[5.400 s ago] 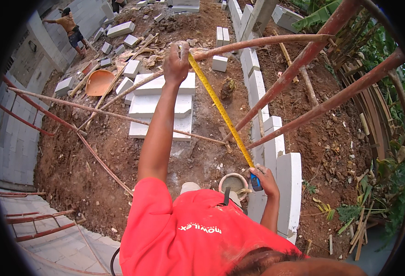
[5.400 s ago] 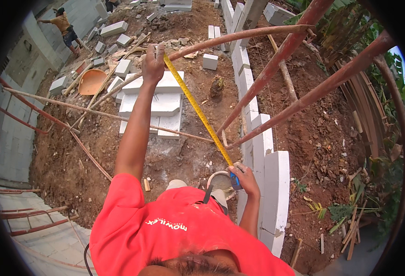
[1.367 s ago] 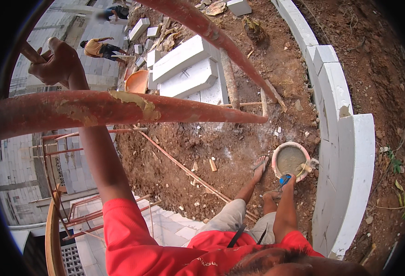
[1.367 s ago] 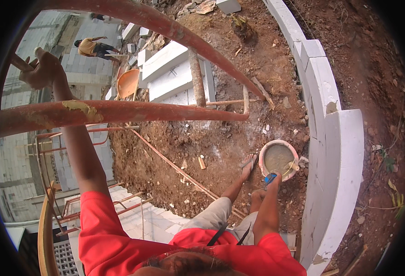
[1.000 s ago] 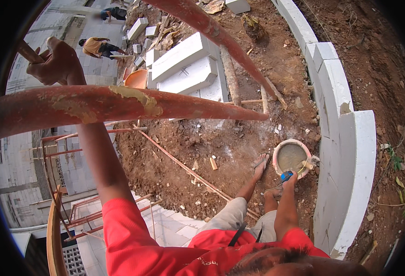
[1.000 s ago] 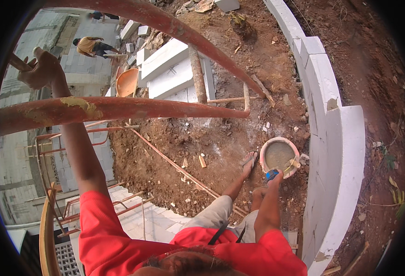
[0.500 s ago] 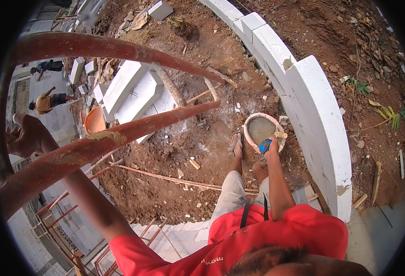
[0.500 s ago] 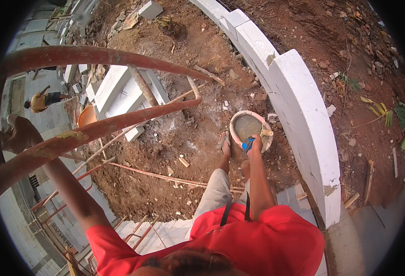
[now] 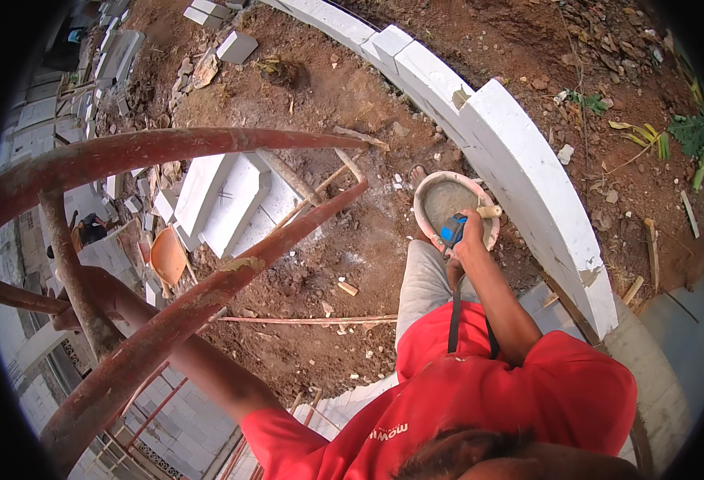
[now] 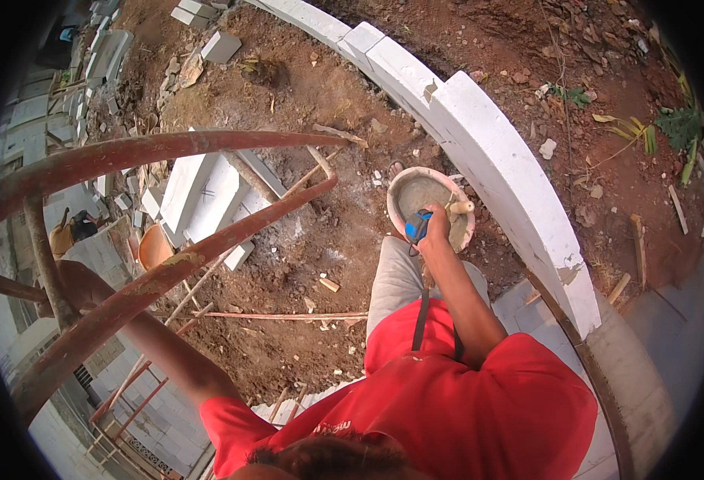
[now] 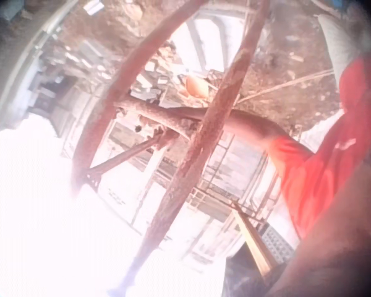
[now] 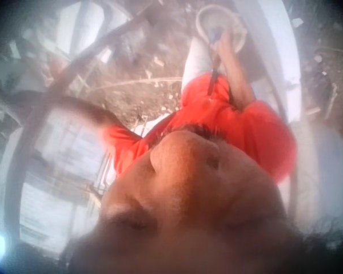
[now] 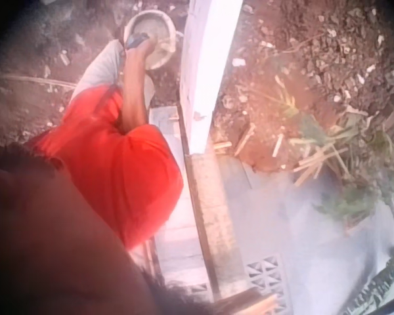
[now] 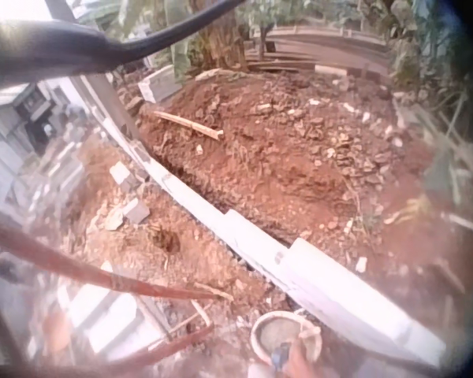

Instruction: The person applies mortar to a white tile using a trowel, places it on a low wall, and taps it into position. The person measures the wall with a tape measure and continues laying tiles along the curved wall.

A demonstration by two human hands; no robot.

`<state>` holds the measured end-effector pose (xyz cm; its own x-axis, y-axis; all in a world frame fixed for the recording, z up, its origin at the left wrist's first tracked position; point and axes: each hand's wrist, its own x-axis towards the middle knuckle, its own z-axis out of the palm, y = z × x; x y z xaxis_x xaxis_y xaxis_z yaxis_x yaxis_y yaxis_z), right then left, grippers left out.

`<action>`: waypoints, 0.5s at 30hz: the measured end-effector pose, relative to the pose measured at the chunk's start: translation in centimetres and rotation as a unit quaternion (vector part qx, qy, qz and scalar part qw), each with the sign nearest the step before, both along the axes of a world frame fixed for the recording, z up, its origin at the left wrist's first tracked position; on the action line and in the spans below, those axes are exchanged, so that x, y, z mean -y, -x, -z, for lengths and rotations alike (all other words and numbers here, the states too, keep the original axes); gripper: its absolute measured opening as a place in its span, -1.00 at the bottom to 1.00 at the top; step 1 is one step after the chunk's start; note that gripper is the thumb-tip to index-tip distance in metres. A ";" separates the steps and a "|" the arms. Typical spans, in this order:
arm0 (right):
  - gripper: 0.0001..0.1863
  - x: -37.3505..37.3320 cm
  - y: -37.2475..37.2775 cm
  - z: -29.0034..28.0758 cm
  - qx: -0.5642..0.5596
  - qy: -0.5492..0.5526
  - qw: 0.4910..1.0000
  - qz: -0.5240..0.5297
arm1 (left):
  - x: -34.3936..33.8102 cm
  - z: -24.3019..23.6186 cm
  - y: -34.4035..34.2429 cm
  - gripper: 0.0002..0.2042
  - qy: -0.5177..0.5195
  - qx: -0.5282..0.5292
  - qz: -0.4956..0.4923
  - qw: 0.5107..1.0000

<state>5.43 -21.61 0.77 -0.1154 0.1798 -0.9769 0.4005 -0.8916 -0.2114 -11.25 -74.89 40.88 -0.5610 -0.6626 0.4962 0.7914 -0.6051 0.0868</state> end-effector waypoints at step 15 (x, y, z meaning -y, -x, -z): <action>-0.84 6.1 16.4 -2.1 -0.061 0.040 0.997 -0.022 | -3.6 -1.7 -2.6 -0.74 0.470 0.265 -0.737 0.407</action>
